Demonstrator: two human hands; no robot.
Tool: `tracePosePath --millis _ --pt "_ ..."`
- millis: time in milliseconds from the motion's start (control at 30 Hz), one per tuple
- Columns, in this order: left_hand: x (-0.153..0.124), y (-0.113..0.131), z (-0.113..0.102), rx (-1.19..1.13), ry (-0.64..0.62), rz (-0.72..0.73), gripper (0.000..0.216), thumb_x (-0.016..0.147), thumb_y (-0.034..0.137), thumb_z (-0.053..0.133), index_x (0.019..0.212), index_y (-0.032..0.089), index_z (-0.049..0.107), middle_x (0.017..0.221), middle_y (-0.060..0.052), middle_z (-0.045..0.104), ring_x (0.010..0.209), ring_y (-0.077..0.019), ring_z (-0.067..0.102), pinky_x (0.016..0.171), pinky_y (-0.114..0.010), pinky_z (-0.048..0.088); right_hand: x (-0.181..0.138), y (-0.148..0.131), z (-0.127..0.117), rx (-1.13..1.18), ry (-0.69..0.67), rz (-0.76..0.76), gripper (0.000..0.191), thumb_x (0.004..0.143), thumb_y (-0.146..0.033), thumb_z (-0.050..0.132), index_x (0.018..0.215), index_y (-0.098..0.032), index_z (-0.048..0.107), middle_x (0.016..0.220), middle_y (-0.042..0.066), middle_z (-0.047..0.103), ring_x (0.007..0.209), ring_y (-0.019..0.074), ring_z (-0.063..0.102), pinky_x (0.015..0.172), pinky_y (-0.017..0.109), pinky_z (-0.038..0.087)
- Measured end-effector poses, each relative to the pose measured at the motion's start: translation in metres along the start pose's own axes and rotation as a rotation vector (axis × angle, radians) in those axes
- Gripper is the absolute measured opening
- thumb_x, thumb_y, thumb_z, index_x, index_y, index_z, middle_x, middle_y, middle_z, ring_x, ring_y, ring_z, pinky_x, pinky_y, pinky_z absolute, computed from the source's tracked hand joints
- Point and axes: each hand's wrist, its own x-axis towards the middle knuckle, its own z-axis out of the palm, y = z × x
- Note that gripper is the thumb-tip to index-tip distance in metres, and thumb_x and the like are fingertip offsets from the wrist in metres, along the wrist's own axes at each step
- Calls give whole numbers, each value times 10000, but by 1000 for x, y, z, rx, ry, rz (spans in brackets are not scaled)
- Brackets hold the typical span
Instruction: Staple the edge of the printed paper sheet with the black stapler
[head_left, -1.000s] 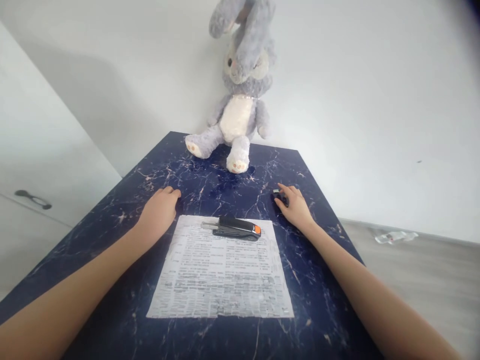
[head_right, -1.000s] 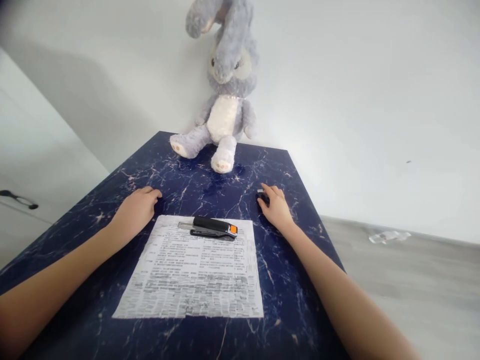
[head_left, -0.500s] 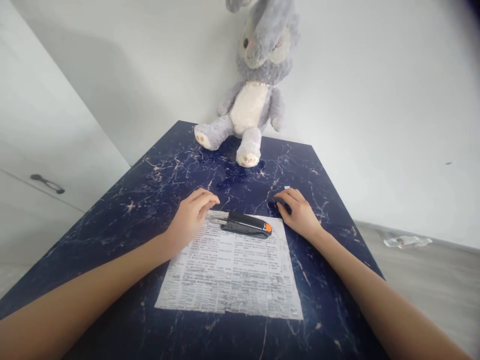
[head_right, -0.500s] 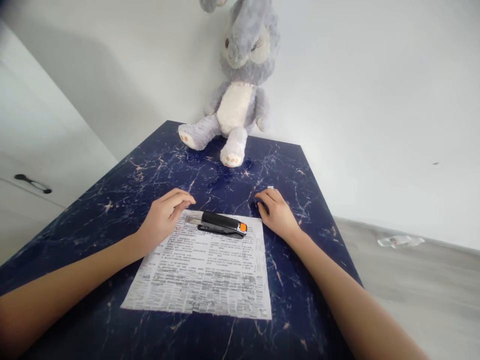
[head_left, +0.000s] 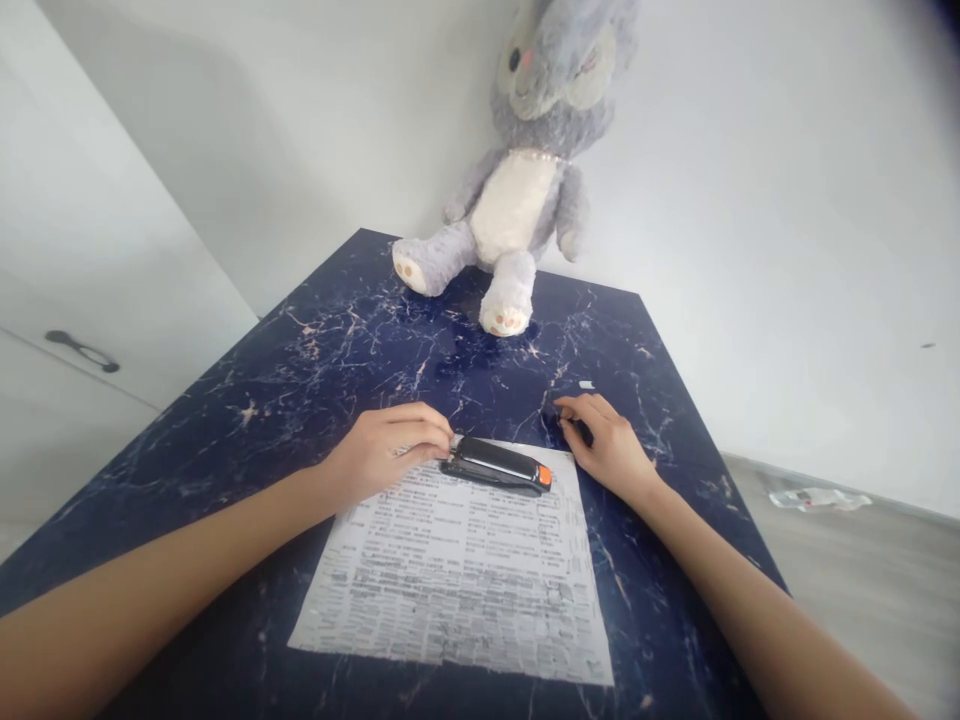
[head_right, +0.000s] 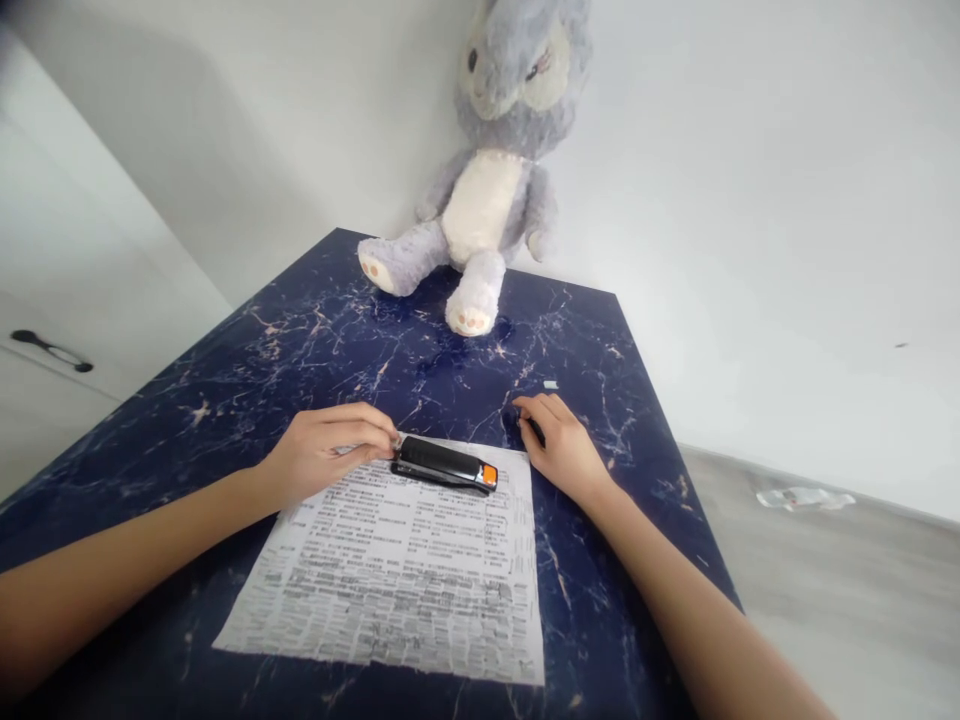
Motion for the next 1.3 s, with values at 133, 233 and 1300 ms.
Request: tracePosePath --millis 133,233,1300 --pt "-2 -2 0 -44 0 -64 83 974 209 747 981 238 825 1096 -81 833 971 -208 805 914 -326 641 -1 1 1 6 7 10 299 1044 -156 529 1319 -225 622 992 69 690 952 264 663 875 441 593" --pt "-3 0 -1 -84 -55 -144 82 961 220 755 1024 226 806 1065 -77 835 963 -211 808 902 -327 645 -1 2 1 5 3 11 298 1043 -148 530 1318 -225 615 985 67 685 945 263 659 873 438 591" --pt "7 -31 -45 -47 -517 -108 315 1040 253 649 1325 301 774 1301 -50 802 1151 -214 787 1000 -329 625 3 -17 -13 60 219 17 131 1042 -181 606 1118 -245 690 933 52 714 877 242 675 825 427 584"
